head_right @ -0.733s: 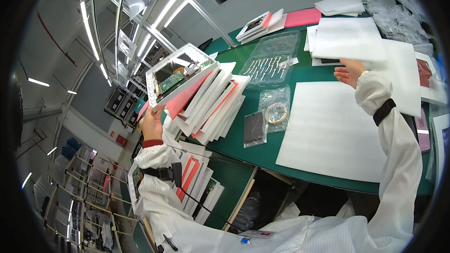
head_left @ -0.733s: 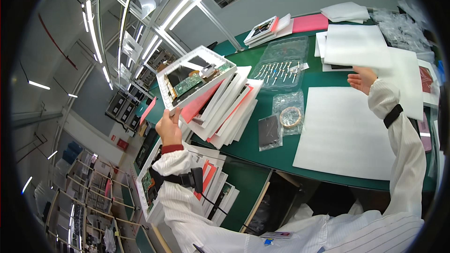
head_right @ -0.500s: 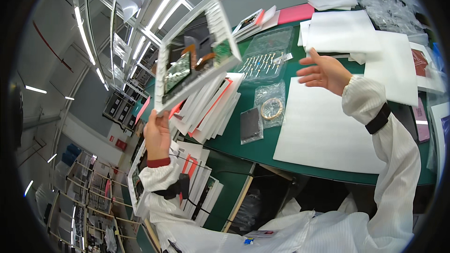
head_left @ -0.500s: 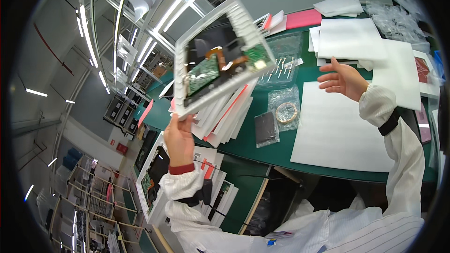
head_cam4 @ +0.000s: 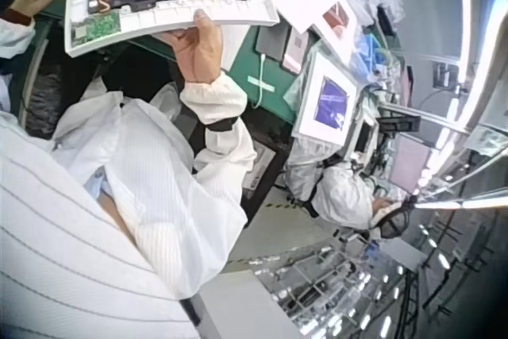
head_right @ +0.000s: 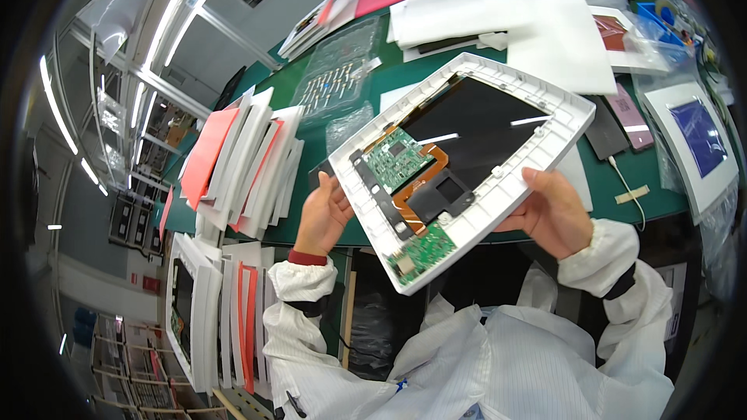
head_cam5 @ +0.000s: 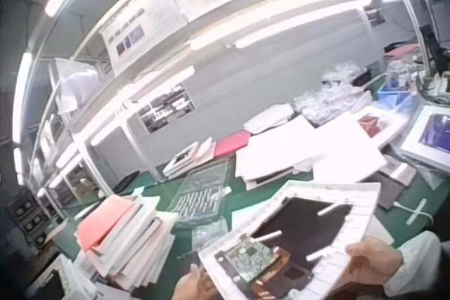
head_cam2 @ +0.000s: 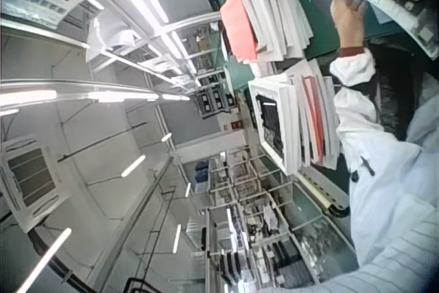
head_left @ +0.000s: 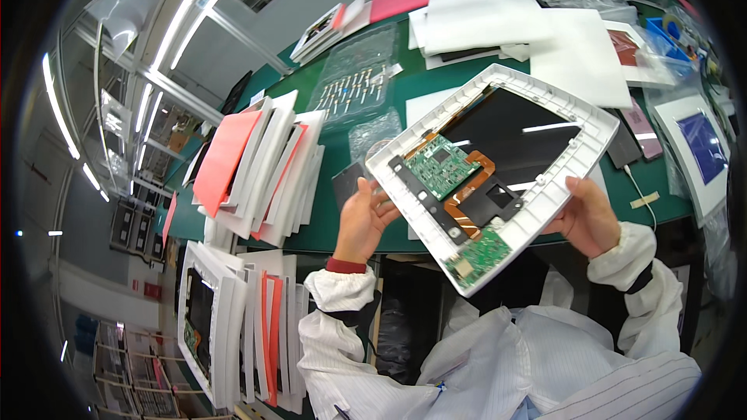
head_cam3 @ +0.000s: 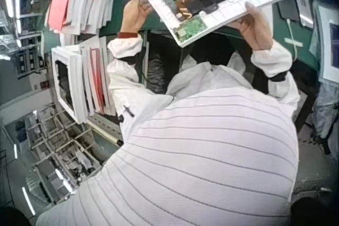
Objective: Assembling, inspecting, and packaging electronic display components at a factory workstation.
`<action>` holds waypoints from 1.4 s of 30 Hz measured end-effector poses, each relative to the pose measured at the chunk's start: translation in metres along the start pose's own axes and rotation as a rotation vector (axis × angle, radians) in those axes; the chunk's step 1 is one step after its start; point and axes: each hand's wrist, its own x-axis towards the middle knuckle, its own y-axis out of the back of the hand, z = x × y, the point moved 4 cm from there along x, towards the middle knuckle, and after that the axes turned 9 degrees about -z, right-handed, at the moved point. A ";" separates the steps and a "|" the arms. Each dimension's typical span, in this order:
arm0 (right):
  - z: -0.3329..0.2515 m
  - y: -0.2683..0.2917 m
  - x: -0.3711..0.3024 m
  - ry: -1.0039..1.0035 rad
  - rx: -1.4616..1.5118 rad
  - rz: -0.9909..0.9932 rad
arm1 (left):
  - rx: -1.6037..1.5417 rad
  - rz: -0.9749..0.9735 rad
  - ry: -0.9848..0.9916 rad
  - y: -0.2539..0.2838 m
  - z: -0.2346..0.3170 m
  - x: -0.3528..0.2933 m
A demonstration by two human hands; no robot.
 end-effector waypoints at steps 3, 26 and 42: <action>0.024 0.006 -0.008 0.017 0.072 0.045 | -0.041 -0.081 0.150 -0.024 -0.027 0.008; 0.082 0.032 -0.022 -0.526 -0.114 0.211 | 0.422 0.028 0.086 0.009 -0.082 0.051; 0.083 0.027 -0.017 -0.487 -0.039 0.287 | 0.223 0.016 0.053 0.008 -0.078 0.041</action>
